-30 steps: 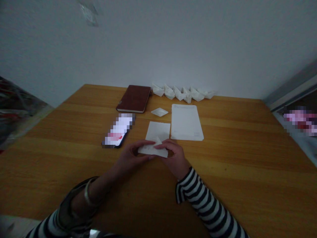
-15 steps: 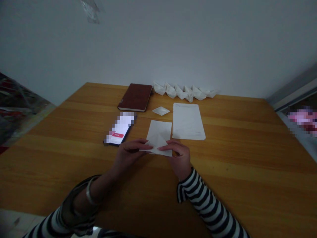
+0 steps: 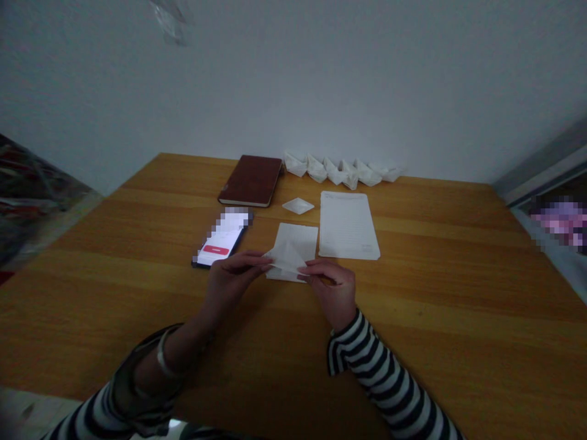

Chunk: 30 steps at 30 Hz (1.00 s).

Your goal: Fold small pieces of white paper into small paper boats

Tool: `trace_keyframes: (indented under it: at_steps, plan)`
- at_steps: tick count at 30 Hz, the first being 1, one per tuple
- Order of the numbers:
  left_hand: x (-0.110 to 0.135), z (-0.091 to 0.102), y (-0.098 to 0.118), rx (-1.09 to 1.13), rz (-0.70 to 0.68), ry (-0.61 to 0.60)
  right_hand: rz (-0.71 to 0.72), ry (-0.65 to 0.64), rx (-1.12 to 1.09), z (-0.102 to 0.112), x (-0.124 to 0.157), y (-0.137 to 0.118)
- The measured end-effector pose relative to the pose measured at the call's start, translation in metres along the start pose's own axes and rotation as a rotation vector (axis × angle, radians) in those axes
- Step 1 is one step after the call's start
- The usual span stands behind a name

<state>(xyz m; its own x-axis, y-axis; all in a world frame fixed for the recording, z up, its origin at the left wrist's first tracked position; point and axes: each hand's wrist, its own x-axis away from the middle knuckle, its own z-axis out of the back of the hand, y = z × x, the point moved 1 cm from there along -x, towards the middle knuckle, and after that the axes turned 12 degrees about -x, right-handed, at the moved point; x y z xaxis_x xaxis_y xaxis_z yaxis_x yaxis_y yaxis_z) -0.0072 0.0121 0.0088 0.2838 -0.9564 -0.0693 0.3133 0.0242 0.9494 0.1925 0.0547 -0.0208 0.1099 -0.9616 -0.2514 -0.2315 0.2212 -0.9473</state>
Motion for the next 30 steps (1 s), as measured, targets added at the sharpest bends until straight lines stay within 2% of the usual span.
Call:
trace_keyframes:
  at_steps: [5,8,11,18,20,25,30]
  plan:
    - [-0.002,-0.001,-0.002,0.0,0.079,-0.086,-0.178,0.047,-0.074,-0.002,-0.005,0.003]
    - [0.0,-0.007,-0.003,0.006,0.148,-0.149,-0.281,0.023,-0.111,-0.007,-0.003,0.004]
    - [0.003,-0.015,-0.003,0.042,0.157,-0.177,-0.341,-0.001,-0.096,-0.013,0.002,0.006]
    - [0.006,-0.021,-0.007,0.002,0.095,-0.197,-0.246,-0.065,0.071,-0.016,0.009,0.009]
    - [0.005,-0.02,-0.008,0.056,0.125,-0.193,-0.246,-0.058,0.034,-0.016,0.009,0.009]
    - [0.006,-0.02,0.0,0.285,0.24,-0.277,-0.207,-0.037,-0.072,-0.019,0.007,0.004]
    - [0.008,-0.021,-0.003,0.143,0.182,-0.328,-0.277,0.011,-0.079,-0.019,0.003,0.002]
